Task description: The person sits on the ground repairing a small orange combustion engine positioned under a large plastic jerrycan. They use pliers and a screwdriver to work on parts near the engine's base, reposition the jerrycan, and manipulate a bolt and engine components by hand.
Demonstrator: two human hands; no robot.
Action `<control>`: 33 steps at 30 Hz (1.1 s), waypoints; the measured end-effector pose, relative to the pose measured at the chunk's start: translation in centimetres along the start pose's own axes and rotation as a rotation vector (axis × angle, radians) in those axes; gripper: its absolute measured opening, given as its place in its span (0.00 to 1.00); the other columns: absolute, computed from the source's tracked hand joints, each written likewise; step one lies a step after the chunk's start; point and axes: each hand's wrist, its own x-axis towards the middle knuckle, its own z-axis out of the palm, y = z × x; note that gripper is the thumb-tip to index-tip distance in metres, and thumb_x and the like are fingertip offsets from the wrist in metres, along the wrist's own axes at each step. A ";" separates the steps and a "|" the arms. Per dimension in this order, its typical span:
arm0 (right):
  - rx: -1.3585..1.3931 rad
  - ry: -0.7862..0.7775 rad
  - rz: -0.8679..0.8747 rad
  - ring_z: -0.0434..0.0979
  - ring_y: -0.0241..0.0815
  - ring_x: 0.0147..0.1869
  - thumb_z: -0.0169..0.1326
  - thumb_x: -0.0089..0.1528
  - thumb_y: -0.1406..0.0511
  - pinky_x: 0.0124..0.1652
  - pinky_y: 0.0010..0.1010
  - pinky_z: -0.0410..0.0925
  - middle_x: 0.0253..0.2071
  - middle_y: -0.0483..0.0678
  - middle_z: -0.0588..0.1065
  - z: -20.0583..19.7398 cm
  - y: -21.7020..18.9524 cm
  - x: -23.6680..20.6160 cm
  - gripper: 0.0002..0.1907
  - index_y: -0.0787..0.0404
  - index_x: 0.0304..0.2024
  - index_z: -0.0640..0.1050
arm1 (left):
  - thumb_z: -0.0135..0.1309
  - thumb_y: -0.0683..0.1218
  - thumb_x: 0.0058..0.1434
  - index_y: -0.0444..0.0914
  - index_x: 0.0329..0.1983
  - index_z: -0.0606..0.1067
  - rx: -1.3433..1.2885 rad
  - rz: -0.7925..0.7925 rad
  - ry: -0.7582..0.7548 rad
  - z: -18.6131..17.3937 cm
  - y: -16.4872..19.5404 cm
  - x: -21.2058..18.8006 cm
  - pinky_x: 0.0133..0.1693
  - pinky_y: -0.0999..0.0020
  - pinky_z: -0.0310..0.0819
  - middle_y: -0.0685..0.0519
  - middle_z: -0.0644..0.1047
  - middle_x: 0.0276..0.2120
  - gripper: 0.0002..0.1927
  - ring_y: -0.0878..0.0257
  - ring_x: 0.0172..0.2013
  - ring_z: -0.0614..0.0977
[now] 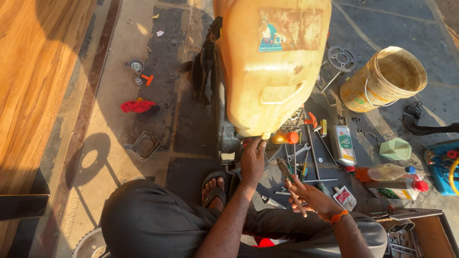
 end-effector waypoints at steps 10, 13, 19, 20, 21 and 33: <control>0.773 0.287 -0.061 0.78 0.47 0.42 0.50 0.70 0.55 0.45 0.44 0.77 0.41 0.54 0.76 -2.1 3.4 7.0 0.18 0.62 0.52 0.72 | 0.50 0.56 0.74 0.36 0.51 0.78 0.152 0.137 0.162 1.3 -1.2 0.6 0.36 0.58 0.74 0.44 0.81 0.34 0.19 0.51 0.34 0.82; 0.855 0.364 -0.050 0.77 0.48 0.39 0.48 0.69 0.56 0.40 0.45 0.75 0.38 0.53 0.75 -0.7 2.0 7.7 0.14 0.56 0.51 0.72 | 0.49 0.57 0.69 0.39 0.50 0.78 0.045 -0.141 0.039 1.3 -1.2 0.7 0.30 0.58 0.73 0.45 0.80 0.27 0.19 0.54 0.24 0.83; 0.760 0.420 -0.184 0.76 0.50 0.28 0.52 0.70 0.59 0.28 0.42 0.71 0.30 0.56 0.75 1.0 2.5 8.1 0.18 0.71 0.47 0.71 | 0.50 0.57 0.71 0.38 0.48 0.78 0.124 0.075 0.121 1.1 -1.7 0.7 0.30 0.58 0.74 0.46 0.81 0.30 0.18 0.53 0.26 0.83; 0.755 0.443 -0.177 0.76 0.50 0.27 0.52 0.68 0.60 0.26 0.43 0.70 0.29 0.55 0.75 1.1 2.4 8.0 0.16 0.68 0.48 0.70 | 0.51 0.56 0.72 0.38 0.47 0.78 0.144 0.146 0.155 1.2 -1.7 0.7 0.30 0.58 0.74 0.45 0.81 0.30 0.17 0.52 0.27 0.83; 0.679 0.478 -0.185 0.75 0.49 0.27 0.53 0.68 0.59 0.25 0.43 0.69 0.29 0.55 0.74 1.1 2.4 8.0 0.17 0.69 0.48 0.70 | 0.52 0.56 0.72 0.37 0.47 0.78 0.164 0.210 0.187 1.2 -1.6 0.6 0.31 0.58 0.74 0.45 0.80 0.31 0.17 0.51 0.29 0.82; -0.319 0.725 0.133 0.65 0.71 0.71 0.64 0.59 0.54 0.67 0.52 0.61 0.72 0.72 0.56 1.0 4.5 9.5 0.50 0.58 0.75 0.51 | 0.49 0.51 0.75 0.34 0.58 0.76 0.175 0.208 0.094 0.8 -0.4 -0.9 0.34 0.66 0.78 0.45 0.83 0.39 0.18 0.59 0.34 0.85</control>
